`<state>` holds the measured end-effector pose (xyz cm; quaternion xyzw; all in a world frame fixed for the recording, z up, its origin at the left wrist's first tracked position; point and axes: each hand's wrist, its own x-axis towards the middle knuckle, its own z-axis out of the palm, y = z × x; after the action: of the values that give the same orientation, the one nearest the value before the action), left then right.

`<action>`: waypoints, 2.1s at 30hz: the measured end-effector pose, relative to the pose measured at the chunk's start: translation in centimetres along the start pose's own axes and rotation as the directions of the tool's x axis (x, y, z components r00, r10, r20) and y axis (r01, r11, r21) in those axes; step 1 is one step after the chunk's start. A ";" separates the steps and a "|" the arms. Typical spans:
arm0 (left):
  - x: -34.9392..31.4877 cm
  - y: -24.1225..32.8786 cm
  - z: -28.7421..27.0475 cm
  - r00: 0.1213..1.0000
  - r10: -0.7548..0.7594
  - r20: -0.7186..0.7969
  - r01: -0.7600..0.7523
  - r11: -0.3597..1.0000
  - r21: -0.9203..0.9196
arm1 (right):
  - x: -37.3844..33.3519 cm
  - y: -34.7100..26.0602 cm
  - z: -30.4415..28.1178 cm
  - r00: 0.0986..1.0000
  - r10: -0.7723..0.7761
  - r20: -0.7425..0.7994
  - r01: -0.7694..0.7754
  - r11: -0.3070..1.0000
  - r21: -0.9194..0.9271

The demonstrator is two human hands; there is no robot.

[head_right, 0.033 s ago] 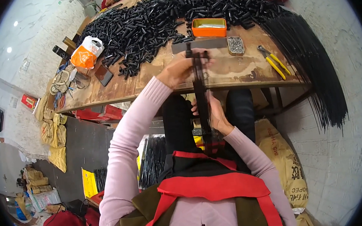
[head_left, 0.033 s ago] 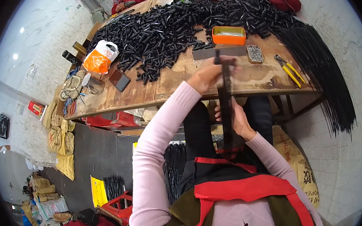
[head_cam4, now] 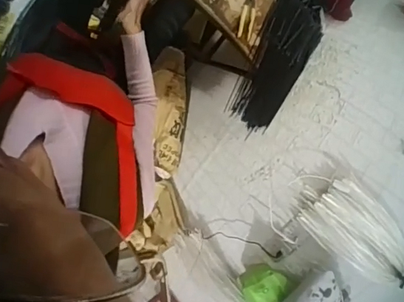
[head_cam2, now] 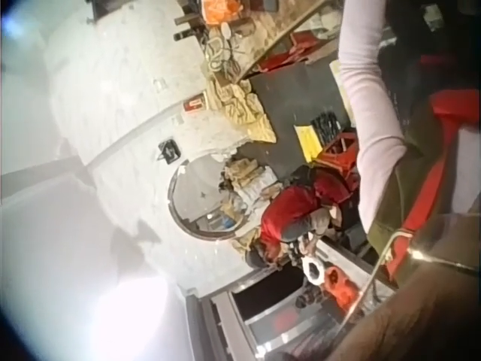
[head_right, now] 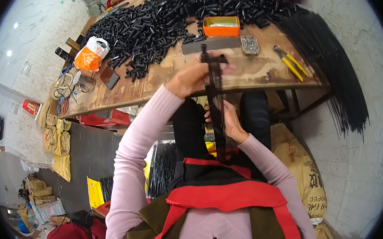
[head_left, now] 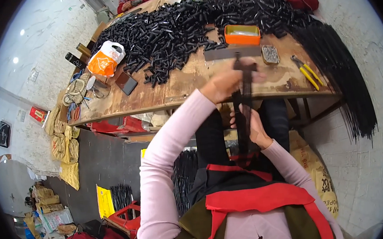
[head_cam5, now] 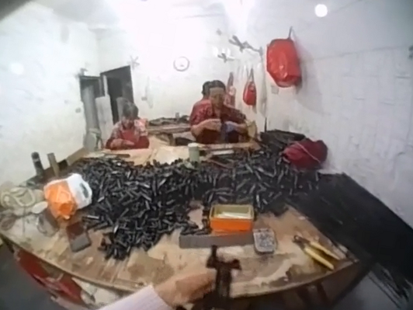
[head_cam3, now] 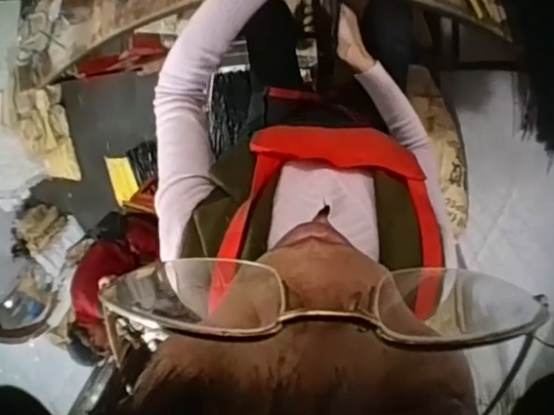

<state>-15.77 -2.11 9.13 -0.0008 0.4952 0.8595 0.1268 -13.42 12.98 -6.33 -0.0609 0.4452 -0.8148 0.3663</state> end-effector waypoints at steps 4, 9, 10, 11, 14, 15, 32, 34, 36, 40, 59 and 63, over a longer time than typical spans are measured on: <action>-9.4 1.4 9.8 0.977 0.200 0.071 -0.211 0.947 0.243 | -5.6 -1.4 3.2 0.949 -0.291 0.118 0.314 0.876 -0.365; -10.8 -2.8 -1.3 0.749 0.459 -0.477 -0.377 0.888 0.262 | -8.5 0.1 3.9 0.998 0.064 0.000 -0.063 0.975 -0.212; -10.8 -5.4 -3.3 0.735 0.380 -0.562 -0.337 0.923 0.184 | -8.5 0.3 4.0 0.996 0.080 0.024 -0.073 0.974 -0.217; -10.8 -7.5 -4.1 0.712 0.382 -0.590 -0.371 0.917 0.146 | -8.4 0.4 3.8 0.996 0.086 0.026 -0.078 0.973 -0.217; -10.8 -10.8 -4.2 0.616 0.400 -0.679 -0.455 0.884 0.107 | -9.0 0.8 3.8 0.998 0.055 0.024 -0.048 0.973 -0.225; -10.8 -11.4 -4.0 0.533 0.422 -0.733 -0.510 0.852 0.120 | -9.1 0.7 4.1 0.999 0.036 0.018 -0.031 0.976 -0.218; -13.2 -12.1 -2.2 0.720 0.193 -0.666 -0.415 0.890 -0.190 | -9.7 0.1 4.7 1.000 0.015 0.005 -0.013 0.969 -0.247; -13.4 -12.0 -2.3 0.716 0.191 -0.671 -0.434 0.875 -0.214 | -9.8 0.2 4.9 1.000 -0.003 0.007 0.005 0.968 -0.252; -13.3 -12.2 -2.3 0.726 0.202 -0.657 -0.448 0.864 -0.230 | -9.8 0.2 4.8 1.000 0.008 0.013 -0.004 0.967 -0.256; -12.9 -12.1 -1.7 0.738 0.160 -0.656 -0.414 0.875 -0.253 | -9.8 0.3 4.7 0.999 0.026 0.032 -0.018 0.970 -0.243; -12.5 -12.1 -1.0 0.758 0.173 -0.629 -0.402 0.883 -0.242 | -9.8 0.5 4.6 0.999 0.015 0.031 -0.009 0.980 -0.201; -12.6 -11.9 -0.9 0.763 0.144 -0.630 -0.392 0.878 -0.275 | -9.8 0.3 4.7 0.998 0.034 0.044 -0.024 0.977 -0.212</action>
<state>-1.11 0.04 0.15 -0.2215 0.3226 0.9056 -0.1637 -4.12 16.07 -1.55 -0.1123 0.5212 -0.7559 0.3799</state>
